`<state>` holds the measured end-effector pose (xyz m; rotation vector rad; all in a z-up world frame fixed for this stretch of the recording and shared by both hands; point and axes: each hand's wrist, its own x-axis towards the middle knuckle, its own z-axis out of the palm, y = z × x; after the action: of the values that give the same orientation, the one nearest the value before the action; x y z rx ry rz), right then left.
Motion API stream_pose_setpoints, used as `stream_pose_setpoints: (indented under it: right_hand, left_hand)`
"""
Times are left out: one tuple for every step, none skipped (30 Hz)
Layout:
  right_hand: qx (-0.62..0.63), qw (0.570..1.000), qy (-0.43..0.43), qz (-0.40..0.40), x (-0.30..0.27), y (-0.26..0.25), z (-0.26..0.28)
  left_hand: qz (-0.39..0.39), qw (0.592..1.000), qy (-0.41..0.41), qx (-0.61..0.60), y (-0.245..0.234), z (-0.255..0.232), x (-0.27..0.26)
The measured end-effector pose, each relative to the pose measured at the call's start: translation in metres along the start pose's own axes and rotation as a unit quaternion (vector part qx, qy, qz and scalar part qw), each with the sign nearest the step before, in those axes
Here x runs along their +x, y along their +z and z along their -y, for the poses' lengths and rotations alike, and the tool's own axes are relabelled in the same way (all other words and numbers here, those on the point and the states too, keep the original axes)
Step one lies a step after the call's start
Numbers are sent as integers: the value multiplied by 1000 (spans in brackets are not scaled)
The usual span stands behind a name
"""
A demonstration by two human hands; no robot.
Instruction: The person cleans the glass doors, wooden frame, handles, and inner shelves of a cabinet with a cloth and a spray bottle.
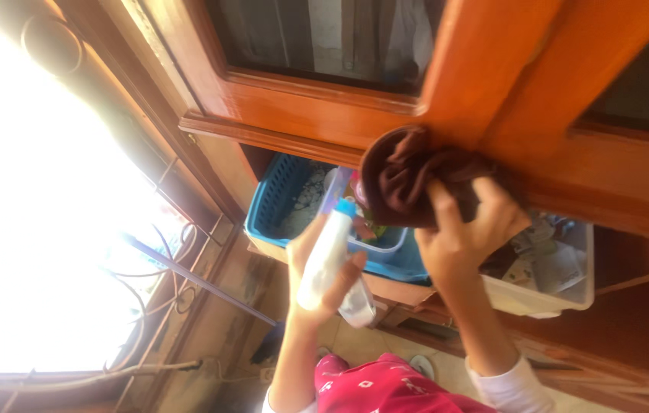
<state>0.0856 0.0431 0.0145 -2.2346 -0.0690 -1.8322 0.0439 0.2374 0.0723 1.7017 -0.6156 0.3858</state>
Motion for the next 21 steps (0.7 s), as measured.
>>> stream_pose_setpoints:
  right_hand:
    - [-7, 1000, 2, 0, 3, -2, 2]
    - [10, 1000, 6, 5, 5, -5, 4]
    - [24, 1000, 8, 9, 7, -7, 5]
    - [16, 1000, 9, 8, 10, -9, 5]
    - [34, 999, 34, 13, 12, -10, 8]
    - [38, 998, 52, 12, 15, -10, 11]
    - [36, 997, 69, 12, 19, -14, 11]
    - [68, 995, 74, 19, 26, -18, 9]
    - [88, 994, 66, 1, 36, -14, 8]
    - [108, 992, 56, -16, 49, -11, 8]
    - [108, 992, 25, -58, 67, -9, 5]
    - [94, 994, 29, -38, 75, -21, 10]
    - [85, 996, 25, -29, 85, -27, 16]
    - [76, 997, 22, -20, 97, -33, 22]
    - [61, 998, 3, -12, 116, -34, 26]
    - [43, 999, -25, -3, 135, -29, 32]
    - [29, 998, -57, 3, 152, -23, 38]
    - [19, 996, -88, 6, 170, -15, 45]
    - [10, 993, -116, 12, 185, -6, 52]
    - [3, 990, -142, 16, 200, 2, 59]
    - [0, 987, -160, 17, 215, 12, 66]
  left_hand:
    - [-3, 1000, 25, 19, -11, -1, 5]
    - [-6, 998, 50, 38, -21, -2, 10]
    - [0, 998, 51, 33, -29, -2, 15]
    - [-4, 999, 45, 16, -37, -3, 20]
    - [1, 999, 39, 5, -49, -4, 27]
    - [16, 999, 41, 4, -60, -6, 35]
    - [29, 997, 72, 31, -65, -8, 44]
    - [41, 992, 104, 56, -69, -11, 53]
    - [54, 991, 107, 55, -76, -14, 61]
    - [83, 988, 125, 29, -84, -19, 68]
    - [107, 983, 147, -1, -89, -24, 77]
    - [114, 982, 154, -4, -95, -29, 85]
    - [121, 983, 137, 2, -99, -34, 93]
    - [130, 984, 120, 8, -104, -39, 100]
    - [124, 984, 131, 1, -107, -44, 109]
    - [114, 980, 163, 17, -109, -48, 117]
    - [103, 976, 189, 37, -113, -51, 122]
    - [96, 976, 195, 32, -114, -53, 127]
    - [78, 978, 187, 40, -116, -54, 130]
    - [61, 981, 178, 47, -117, -54, 134]
    - [56, 981, 181, 47, -120, -53, 137]
